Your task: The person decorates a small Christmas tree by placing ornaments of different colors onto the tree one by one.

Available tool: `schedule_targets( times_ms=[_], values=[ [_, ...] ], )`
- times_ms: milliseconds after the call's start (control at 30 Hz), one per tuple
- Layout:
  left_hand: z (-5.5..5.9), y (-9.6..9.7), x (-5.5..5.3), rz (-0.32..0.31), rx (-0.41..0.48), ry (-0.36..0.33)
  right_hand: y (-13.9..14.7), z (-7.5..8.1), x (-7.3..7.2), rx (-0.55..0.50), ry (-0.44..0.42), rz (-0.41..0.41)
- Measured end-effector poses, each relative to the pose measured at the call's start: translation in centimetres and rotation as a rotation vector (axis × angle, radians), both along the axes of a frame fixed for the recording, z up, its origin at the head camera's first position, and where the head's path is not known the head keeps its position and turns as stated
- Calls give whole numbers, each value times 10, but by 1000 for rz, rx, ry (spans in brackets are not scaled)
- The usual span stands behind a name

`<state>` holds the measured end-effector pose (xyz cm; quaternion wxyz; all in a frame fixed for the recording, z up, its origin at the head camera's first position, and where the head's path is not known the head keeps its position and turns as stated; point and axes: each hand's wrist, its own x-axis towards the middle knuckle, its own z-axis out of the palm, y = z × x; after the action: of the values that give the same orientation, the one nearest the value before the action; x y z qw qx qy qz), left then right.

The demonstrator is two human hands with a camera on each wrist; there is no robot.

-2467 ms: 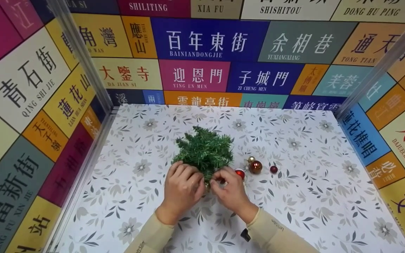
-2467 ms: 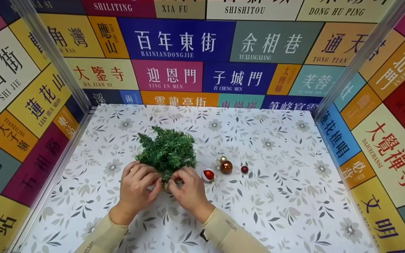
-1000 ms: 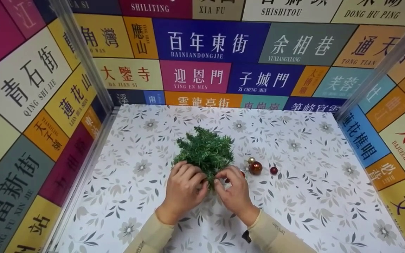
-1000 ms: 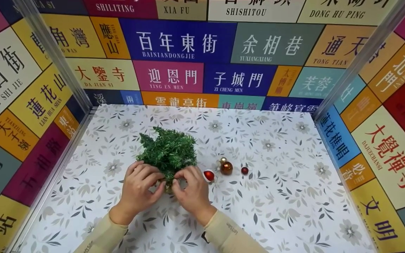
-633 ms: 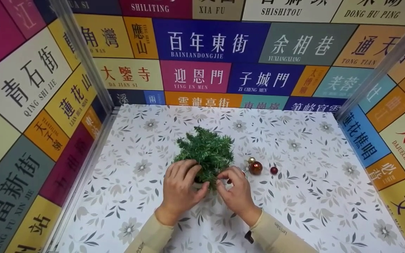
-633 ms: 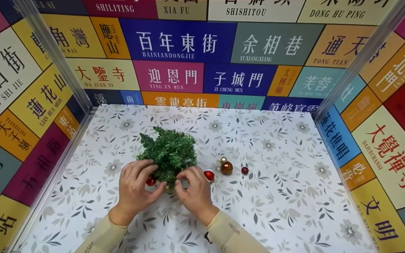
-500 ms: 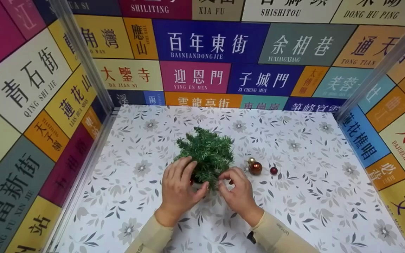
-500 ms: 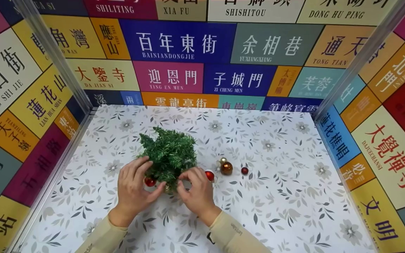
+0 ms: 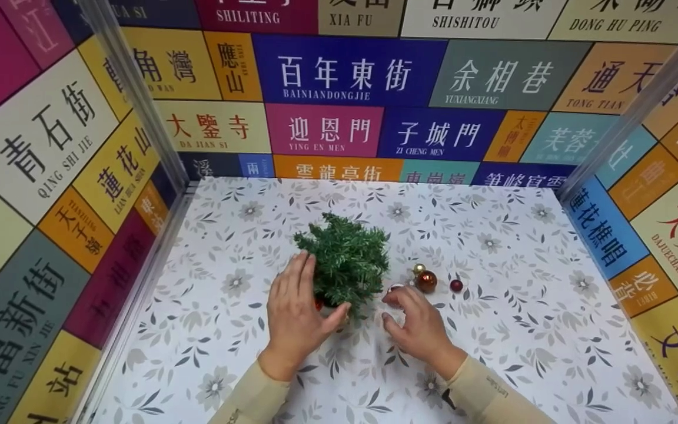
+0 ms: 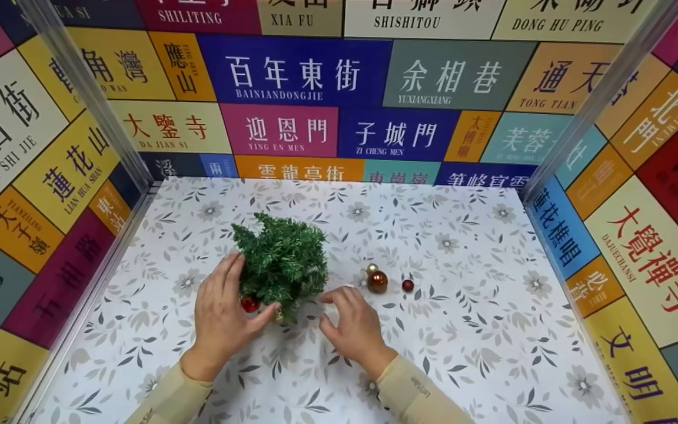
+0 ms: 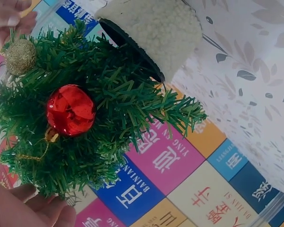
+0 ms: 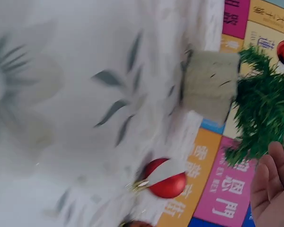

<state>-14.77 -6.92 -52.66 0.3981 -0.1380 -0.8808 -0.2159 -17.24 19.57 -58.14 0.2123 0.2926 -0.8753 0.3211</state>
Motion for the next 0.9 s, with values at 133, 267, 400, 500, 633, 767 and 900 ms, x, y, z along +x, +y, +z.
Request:
schedule_targets(
  times_ms=[133, 267, 400, 500, 633, 767, 900],
  values=[
    [-1, 0, -1, 10, -12, -10, 18, -9, 1, 48, -32, -26],
    [-1, -1, -1, 7, -8, -5, 38, -14, -1, 61, -70, -72],
    [-1, -1, -2, 9, -14, 5, 61, -18, -8, 56, -130, -162],
    [-1, -1, -3, 14, -24, 8, 82, -24, -15, 47, -197, -270],
    [-2, -1, -2, 11, -24, 7, 113, -36, -28, 27, -300, -421],
    [-2, -1, -2, 5, -22, 6, 135, -46, -42, 31, -374, -521],
    [-2, 0, -3, -2, -18, 6, 143, -53, -52, 71, -406, -585]
  ],
)
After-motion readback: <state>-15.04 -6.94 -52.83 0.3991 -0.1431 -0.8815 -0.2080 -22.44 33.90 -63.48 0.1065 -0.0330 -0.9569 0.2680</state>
